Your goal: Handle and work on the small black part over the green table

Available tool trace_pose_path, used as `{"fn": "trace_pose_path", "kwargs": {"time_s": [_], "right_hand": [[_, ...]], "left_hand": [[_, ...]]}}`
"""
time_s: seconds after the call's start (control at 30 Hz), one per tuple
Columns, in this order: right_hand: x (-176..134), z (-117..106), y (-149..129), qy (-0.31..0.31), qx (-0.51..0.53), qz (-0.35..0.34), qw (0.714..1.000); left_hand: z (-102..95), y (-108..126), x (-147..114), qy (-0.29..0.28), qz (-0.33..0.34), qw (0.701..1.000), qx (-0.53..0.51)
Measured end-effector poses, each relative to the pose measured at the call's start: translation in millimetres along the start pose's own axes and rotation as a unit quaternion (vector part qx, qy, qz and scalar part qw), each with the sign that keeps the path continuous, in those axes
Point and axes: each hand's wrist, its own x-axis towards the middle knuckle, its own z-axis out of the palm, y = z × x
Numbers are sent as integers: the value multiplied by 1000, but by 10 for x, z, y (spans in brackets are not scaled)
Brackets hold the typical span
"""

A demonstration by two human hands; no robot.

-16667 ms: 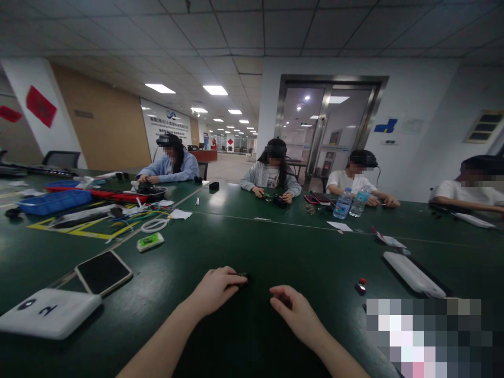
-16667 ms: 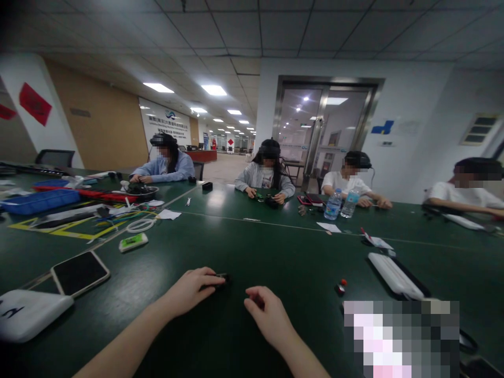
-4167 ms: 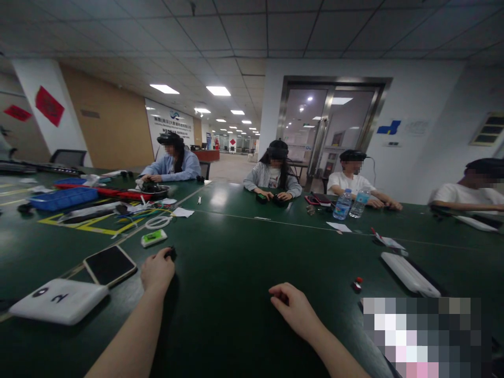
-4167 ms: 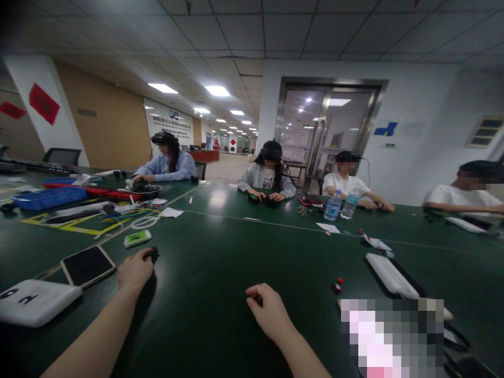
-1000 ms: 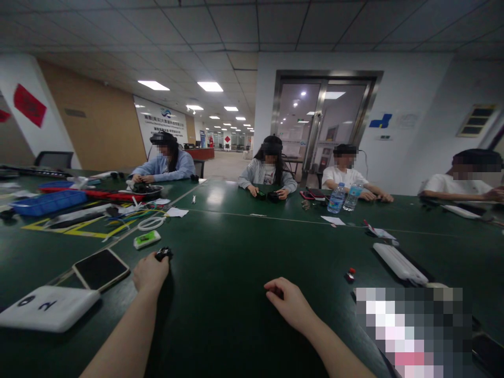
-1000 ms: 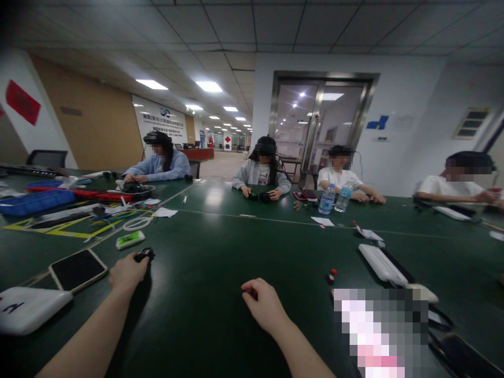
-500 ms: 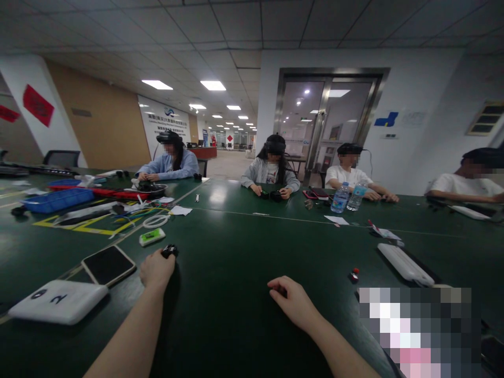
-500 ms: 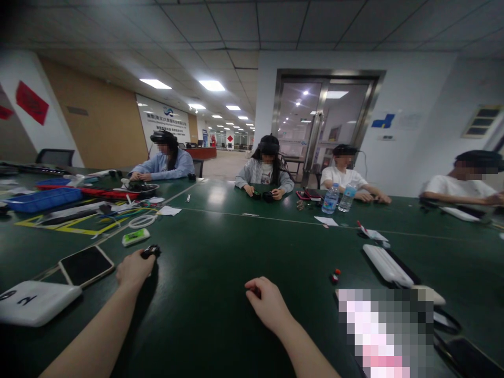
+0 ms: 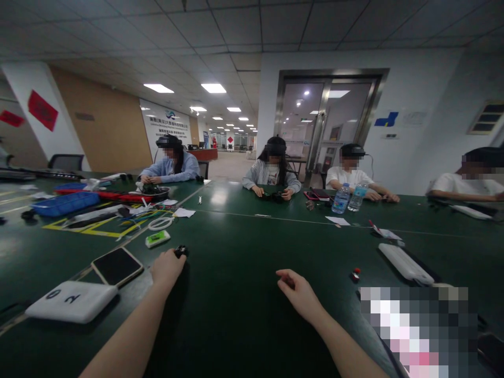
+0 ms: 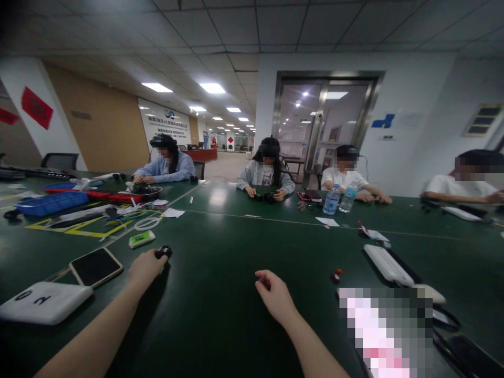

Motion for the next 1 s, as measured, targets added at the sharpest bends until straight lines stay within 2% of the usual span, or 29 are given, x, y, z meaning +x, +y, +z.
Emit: {"fn": "trace_pose_path", "kwargs": {"time_s": [0.13,0.2,0.27,0.33,0.4,0.43,0.47,0.5,0.57,0.63,0.8,0.9,0.97,1.0], "right_hand": [[43,-24,62,23,15,5,1000],[74,-32,87,39,19,11,999],[99,-37,82,60,20,14,998],[106,-37,32,72,14,9,997],[86,-30,-60,62,-1,-3,998],[66,-25,-114,52,-14,-9,999],[42,-18,-170,34,-32,-16,999],[16,-9,-222,8,-54,-30,998],[-34,18,-307,-46,-82,-75,993],[-70,60,-359,-74,-104,-101,987],[-87,186,-371,-71,-129,-116,982],[-28,156,-271,-7,-44,-121,992],[42,64,-136,135,87,-88,983],[79,7,-55,222,163,-45,960]], "left_hand": [[-83,-37,0,-29,29,999,0],[-73,15,-61,-38,45,998,-3],[-4,158,-216,-58,87,994,-15],[110,379,-466,-91,169,981,-42],[231,626,-753,-126,271,951,-81],[281,737,-885,-156,364,911,-116],[318,829,-997,-188,428,872,-146],[343,899,-1083,-210,460,846,-166],[359,965,-1174,-240,488,818,-188],[347,959,-1182,-255,489,810,-200],[308,892,-1129,-276,503,788,-225],[301,886,-1131,-287,502,785,-223],[287,883,-1140,-295,493,788,-221],[275,881,-1146,-300,487,790,-220]]}}
